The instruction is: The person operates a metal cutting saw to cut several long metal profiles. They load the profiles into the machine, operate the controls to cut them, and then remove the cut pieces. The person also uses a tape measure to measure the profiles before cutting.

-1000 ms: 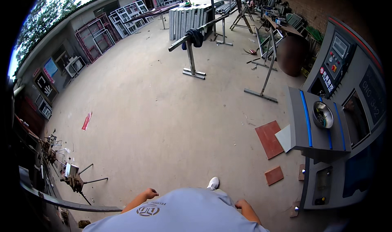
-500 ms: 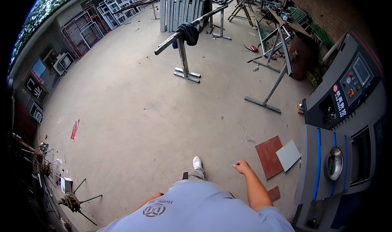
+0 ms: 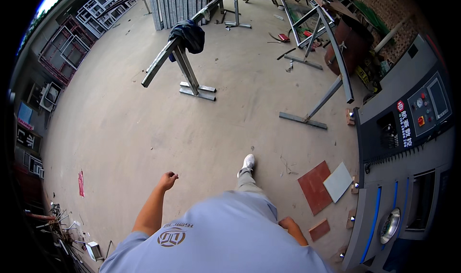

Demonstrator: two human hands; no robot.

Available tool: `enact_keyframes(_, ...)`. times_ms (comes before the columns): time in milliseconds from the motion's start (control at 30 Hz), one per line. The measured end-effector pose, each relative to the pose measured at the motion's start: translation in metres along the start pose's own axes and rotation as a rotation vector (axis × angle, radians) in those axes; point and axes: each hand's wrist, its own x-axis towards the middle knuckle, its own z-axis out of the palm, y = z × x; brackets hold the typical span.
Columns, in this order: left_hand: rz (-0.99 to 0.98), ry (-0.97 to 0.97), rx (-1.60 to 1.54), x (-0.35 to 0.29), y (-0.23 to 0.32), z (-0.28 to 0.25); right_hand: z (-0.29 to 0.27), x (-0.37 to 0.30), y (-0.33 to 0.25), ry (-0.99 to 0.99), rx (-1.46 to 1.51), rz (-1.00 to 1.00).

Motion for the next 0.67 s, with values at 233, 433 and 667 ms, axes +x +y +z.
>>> enact_keyframes(233, -0.098, -0.198, 0.164, 0.115, 0.067, 0.000, -0.424, 0.178, 0.033, 0.199, 0.692, 0.352)
enact_keyframes(433, -0.123, -0.235, 0.010, 0.193, 0.108, -0.009, -0.733, 0.268, 0.099, 0.591, 1.059, 0.071)
enact_keyframes(667, -0.114, -0.175, -0.096, 0.384, 0.125, -0.053, -0.885, 0.449, 0.154, 0.590, 1.102, 0.071)
